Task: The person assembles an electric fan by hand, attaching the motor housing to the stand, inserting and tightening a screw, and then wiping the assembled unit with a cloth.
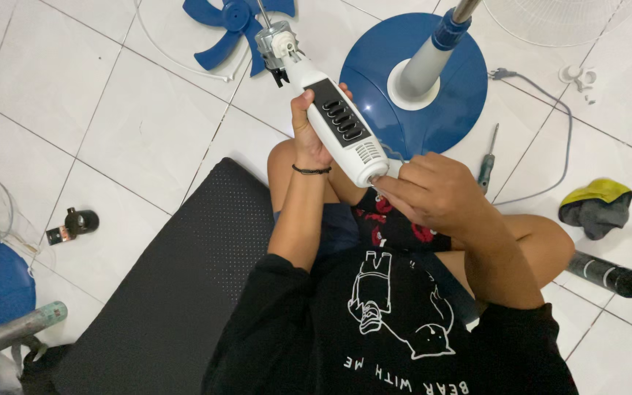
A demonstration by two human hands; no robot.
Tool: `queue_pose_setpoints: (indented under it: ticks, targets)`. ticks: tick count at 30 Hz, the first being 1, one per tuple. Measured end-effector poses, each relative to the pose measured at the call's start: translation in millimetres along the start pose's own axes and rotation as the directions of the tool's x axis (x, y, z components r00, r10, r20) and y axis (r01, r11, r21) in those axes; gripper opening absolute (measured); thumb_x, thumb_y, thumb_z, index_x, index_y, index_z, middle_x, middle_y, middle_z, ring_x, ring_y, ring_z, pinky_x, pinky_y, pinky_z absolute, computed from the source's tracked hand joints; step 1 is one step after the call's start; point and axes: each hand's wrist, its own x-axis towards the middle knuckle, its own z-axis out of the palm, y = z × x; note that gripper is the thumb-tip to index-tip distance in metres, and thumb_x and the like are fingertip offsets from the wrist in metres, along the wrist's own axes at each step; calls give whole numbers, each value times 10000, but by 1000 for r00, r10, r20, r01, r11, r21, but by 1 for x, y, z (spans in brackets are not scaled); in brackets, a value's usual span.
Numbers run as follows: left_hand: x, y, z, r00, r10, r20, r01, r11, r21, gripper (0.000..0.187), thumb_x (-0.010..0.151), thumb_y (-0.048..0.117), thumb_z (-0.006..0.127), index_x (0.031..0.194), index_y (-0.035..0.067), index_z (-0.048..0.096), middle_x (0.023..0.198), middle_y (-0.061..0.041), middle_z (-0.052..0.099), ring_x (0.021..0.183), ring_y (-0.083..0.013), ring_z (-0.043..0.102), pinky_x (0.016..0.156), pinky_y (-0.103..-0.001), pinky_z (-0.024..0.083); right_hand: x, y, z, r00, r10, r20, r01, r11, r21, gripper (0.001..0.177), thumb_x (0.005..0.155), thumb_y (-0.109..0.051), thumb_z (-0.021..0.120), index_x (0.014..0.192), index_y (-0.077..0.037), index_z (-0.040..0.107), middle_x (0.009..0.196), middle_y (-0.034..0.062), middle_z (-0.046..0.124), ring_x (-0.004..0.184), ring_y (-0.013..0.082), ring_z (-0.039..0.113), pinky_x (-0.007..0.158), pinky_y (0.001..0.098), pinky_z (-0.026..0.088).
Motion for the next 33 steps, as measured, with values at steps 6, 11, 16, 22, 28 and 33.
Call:
queue_pose_setpoints:
  ticks: [6,11,16,22,28,33]
  targets:
    - [-1,1,6,999,38,-8,-38,999,16,542,889,398,695,1162,-64,620,1051,-194,678,932,-270,717,825,-377,635,-4,3,6,998,37,-59,-34,997,64,285,754,-106,899,997,-86,751,730,21,565,640,173,533,554,324,420]
    - [-3,6,14,1000,22,-2,-22,999,-36,518,881,388,694,1165,-37,609,1084,-181,671,932,-275,721,838,-394,644,-12,5,14,979,128,-157,-85,963,257,254,783,-16,855,1001,-53,731,729,36,569,632,171,534,549,324,398]
    - [-5,13,22,991,-34,131,37,999,-17,538,888,415,708,1182,-25,612,1041,-190,682,886,-285,731,765,-386,643,-39,-1,27,889,420,-181,-247,774,583,262,885,98,576,1095,-16,682,839,76,586,701,137,562,647,269,474]
    - [-5,12,28,995,4,102,-6,1000,15,545,882,413,713,1183,-29,613,1035,-190,685,887,-287,730,793,-389,643,-69,2,71,753,646,-124,-145,347,927,188,1102,47,462,1212,-31,593,1200,161,662,943,184,667,854,281,560]
    - [13,9,36,998,61,21,-61,998,-29,507,915,400,710,1173,-26,614,1113,-187,676,1010,-278,710,887,-393,620,-84,9,120,505,850,150,16,-184,983,215,1026,-100,643,1181,49,628,1172,305,684,932,303,761,767,358,621]
    - [37,13,60,995,97,-32,-98,995,-12,483,913,416,709,1153,6,619,1132,-189,679,1040,-286,684,955,-428,583,-66,23,133,516,822,-241,303,88,949,200,1028,-152,732,1106,7,640,1028,166,680,775,197,688,656,290,563]
